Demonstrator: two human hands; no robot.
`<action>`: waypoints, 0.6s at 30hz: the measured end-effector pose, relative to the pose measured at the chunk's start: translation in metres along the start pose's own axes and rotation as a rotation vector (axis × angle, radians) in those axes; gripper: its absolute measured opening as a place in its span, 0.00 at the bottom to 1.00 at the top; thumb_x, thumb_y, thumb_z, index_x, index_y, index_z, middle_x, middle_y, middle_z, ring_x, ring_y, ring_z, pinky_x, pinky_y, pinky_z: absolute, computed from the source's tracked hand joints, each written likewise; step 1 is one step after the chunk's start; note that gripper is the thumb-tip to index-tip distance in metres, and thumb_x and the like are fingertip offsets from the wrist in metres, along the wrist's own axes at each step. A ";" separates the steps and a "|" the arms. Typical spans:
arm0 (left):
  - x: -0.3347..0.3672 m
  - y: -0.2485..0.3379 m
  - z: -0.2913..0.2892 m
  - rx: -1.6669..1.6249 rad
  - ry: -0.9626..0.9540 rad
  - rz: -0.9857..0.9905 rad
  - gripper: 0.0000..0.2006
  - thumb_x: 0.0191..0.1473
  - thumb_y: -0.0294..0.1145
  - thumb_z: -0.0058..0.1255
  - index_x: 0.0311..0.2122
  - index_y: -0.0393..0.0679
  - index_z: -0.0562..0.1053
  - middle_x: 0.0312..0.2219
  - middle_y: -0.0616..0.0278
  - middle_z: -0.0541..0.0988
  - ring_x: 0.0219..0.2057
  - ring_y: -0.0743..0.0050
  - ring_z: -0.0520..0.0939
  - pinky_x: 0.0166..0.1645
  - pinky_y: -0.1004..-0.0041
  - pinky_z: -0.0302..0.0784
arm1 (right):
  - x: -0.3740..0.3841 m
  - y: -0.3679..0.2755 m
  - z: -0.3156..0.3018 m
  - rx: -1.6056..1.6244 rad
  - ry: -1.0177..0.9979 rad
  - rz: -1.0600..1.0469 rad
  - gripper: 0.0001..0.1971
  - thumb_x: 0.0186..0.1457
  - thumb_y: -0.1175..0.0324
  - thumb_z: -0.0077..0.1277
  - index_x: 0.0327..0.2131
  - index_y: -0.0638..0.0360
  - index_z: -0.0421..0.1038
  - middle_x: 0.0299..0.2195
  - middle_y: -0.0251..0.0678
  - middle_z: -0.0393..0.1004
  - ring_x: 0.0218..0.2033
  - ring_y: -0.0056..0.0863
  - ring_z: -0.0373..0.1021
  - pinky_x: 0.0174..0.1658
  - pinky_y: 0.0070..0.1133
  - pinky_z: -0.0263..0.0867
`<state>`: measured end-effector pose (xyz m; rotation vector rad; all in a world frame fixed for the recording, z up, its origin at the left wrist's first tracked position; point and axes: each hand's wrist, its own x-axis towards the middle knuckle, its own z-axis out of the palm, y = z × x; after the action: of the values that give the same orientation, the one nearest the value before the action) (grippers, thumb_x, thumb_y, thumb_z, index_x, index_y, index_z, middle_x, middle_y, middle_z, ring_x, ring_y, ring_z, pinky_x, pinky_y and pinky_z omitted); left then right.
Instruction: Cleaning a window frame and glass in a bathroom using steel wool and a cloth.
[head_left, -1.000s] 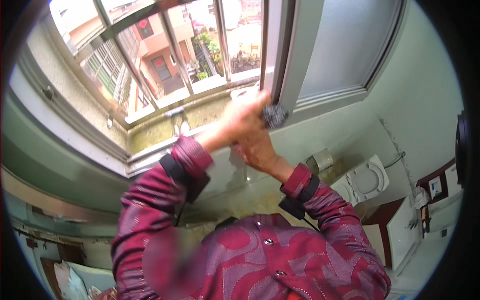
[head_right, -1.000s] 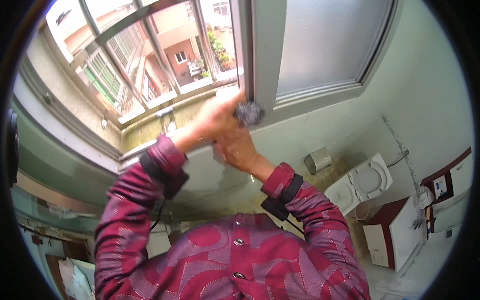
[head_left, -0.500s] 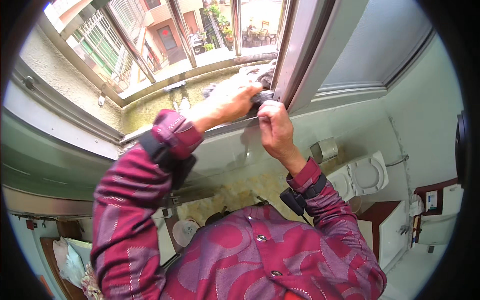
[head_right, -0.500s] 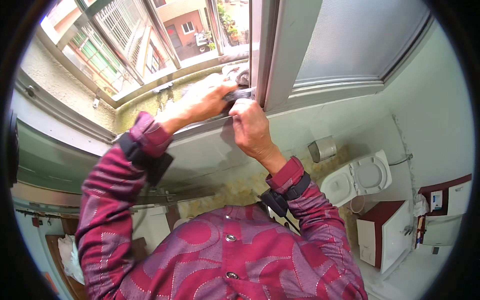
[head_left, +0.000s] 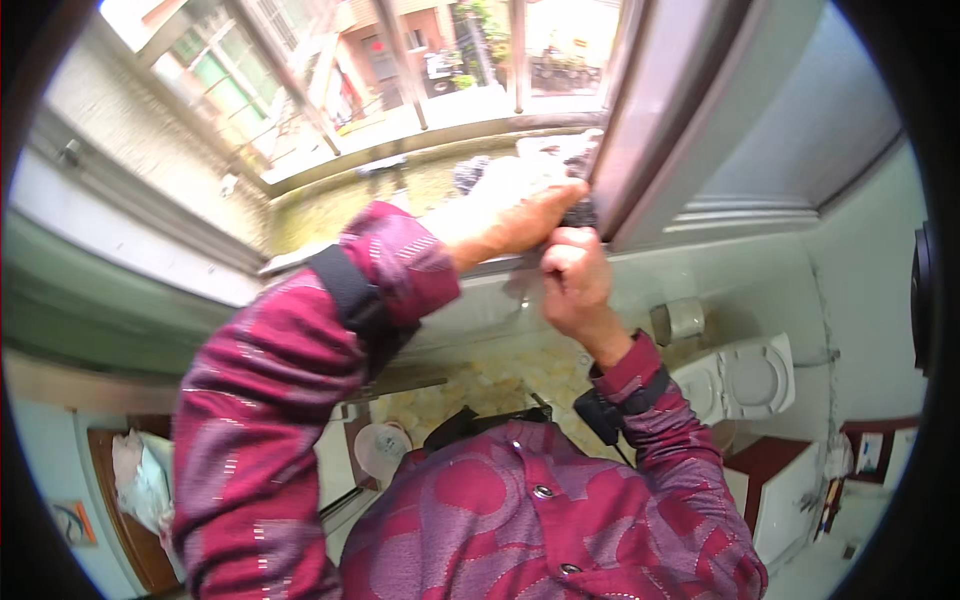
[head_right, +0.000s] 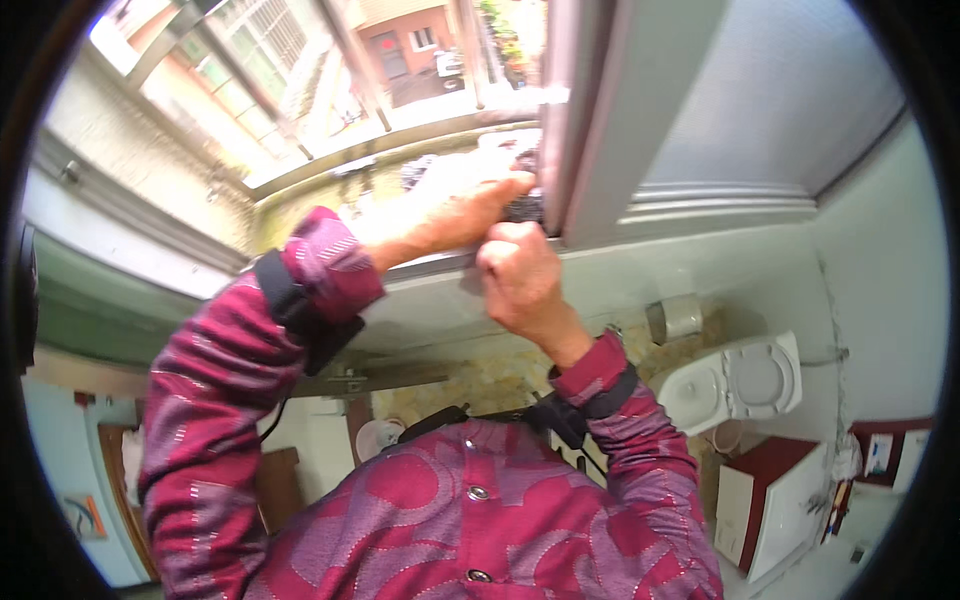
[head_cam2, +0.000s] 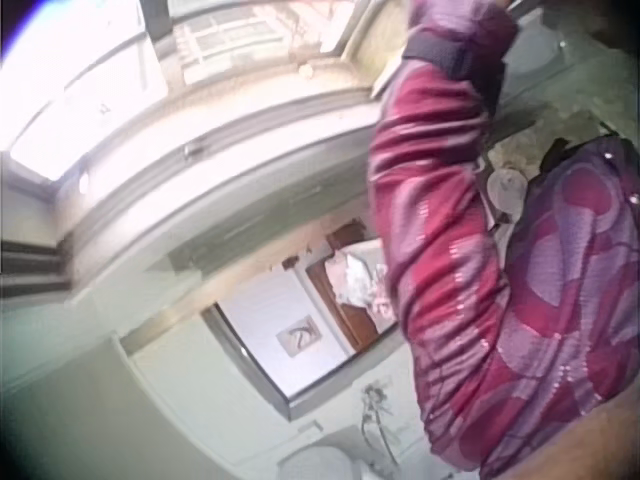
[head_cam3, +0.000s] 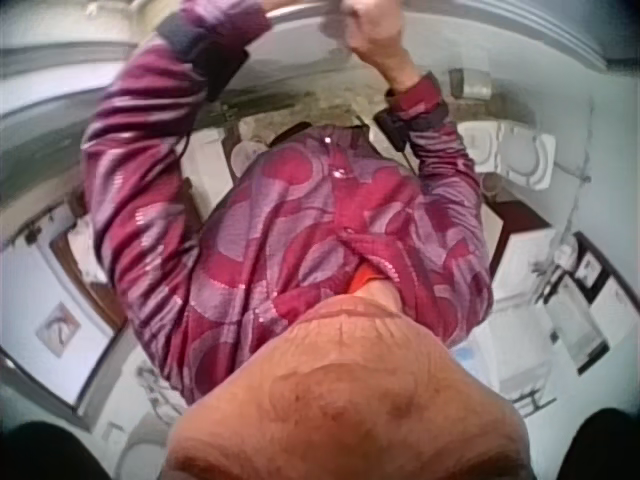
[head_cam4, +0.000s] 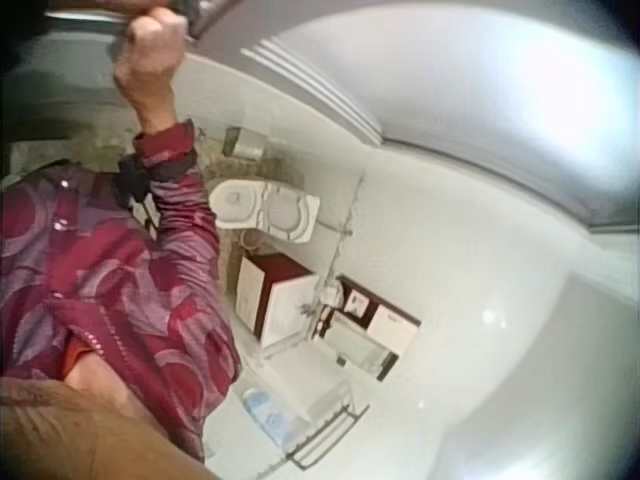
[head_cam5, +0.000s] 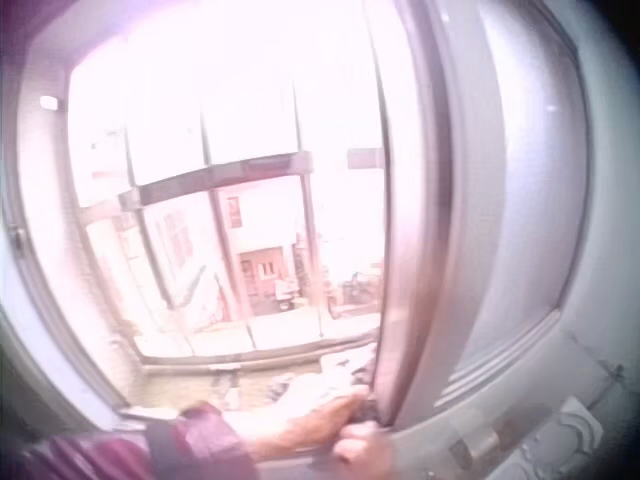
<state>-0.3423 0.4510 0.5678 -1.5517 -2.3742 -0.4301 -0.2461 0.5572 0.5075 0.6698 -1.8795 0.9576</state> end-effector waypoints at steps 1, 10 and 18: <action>-0.004 0.000 0.003 0.021 0.054 0.019 0.06 0.44 0.30 0.44 0.27 0.44 0.72 0.22 0.55 0.75 0.29 0.55 0.78 0.30 0.62 0.73 | 0.001 0.000 -0.001 -0.085 -0.023 -0.028 0.13 0.36 0.85 0.48 0.29 0.60 0.63 0.30 0.42 0.66 0.32 0.40 0.65 0.35 0.29 0.63; -0.077 -0.016 -0.032 0.170 0.025 -0.328 0.18 0.37 0.32 0.56 0.37 0.43 0.69 0.28 0.53 0.73 0.33 0.52 0.73 0.39 0.61 0.68 | 0.034 -0.015 -0.013 -0.131 -0.302 0.285 0.11 0.41 0.82 0.45 0.33 0.62 0.64 0.26 0.44 0.65 0.30 0.45 0.65 0.34 0.31 0.62; -0.140 0.002 -0.081 0.027 0.459 -0.400 0.29 0.39 0.38 0.58 0.49 0.38 0.66 0.43 0.46 0.70 0.48 0.50 0.68 0.52 0.59 0.59 | 0.113 -0.011 0.035 0.094 -0.700 -0.162 0.23 0.45 0.72 0.52 0.48 0.57 0.61 0.37 0.44 0.67 0.40 0.41 0.65 0.42 0.29 0.63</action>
<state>-0.2808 0.3025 0.5885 -0.8369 -2.2881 -0.7424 -0.3055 0.5142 0.6017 1.3201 -2.3323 0.7600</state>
